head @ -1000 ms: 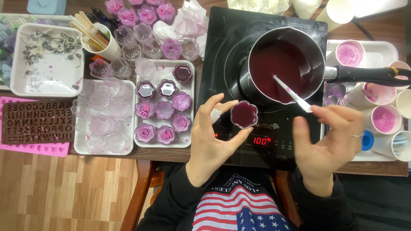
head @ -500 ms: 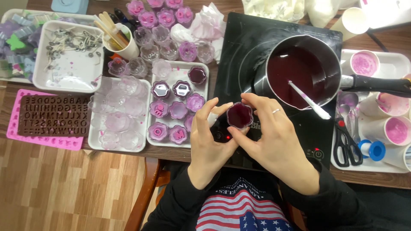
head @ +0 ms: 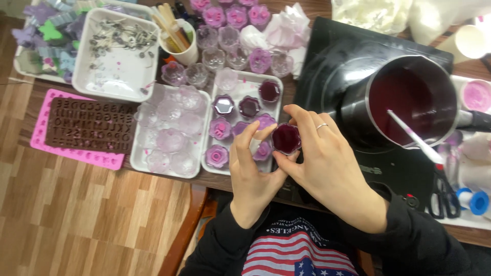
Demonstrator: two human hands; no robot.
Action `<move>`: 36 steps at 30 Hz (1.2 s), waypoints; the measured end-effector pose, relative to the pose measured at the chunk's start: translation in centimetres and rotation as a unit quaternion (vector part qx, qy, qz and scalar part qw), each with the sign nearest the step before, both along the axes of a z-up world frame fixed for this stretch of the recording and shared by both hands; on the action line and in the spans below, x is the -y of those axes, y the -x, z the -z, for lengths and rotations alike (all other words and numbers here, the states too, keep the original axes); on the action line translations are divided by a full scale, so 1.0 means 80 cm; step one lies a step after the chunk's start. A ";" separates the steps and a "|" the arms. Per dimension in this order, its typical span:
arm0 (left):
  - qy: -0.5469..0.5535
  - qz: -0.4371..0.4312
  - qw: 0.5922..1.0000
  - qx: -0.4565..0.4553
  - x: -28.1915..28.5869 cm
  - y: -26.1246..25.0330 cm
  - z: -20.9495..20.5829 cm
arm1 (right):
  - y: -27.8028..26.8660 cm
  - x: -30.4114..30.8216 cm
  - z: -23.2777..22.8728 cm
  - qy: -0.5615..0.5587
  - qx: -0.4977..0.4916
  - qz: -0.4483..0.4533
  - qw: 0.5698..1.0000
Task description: The person is pouring purple liquid wax from a pot into small flower-shaped molds using a spoon to fill them precisely.
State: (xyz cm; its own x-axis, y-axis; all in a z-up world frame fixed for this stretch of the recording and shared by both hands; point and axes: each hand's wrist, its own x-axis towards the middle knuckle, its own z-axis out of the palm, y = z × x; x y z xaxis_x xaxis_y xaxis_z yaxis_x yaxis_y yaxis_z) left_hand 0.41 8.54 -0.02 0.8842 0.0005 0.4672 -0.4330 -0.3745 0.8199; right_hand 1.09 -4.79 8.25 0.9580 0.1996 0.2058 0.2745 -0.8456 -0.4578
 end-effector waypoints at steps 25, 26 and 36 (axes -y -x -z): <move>0.038 0.034 0.997 -0.064 -0.073 -0.079 0.006 | -0.095 -0.064 0.016 0.013 -0.026 0.035 0.999; 0.024 0.033 0.997 -0.071 -0.076 -0.083 0.004 | -0.100 -0.062 0.018 0.013 -0.012 0.027 0.999; -0.076 0.002 0.994 -0.082 -0.094 -0.117 0.000 | -0.146 -0.056 0.043 0.003 -0.009 0.030 1.000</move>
State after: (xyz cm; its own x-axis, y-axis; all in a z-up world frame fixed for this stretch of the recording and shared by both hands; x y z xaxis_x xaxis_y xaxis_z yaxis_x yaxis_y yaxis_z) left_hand 9.74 16.07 -0.06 0.9484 -0.0632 0.3107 -0.2998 -0.4979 0.8138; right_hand 12.77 -0.28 4.78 0.9720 0.1431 0.1866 0.2149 -0.8626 -0.4579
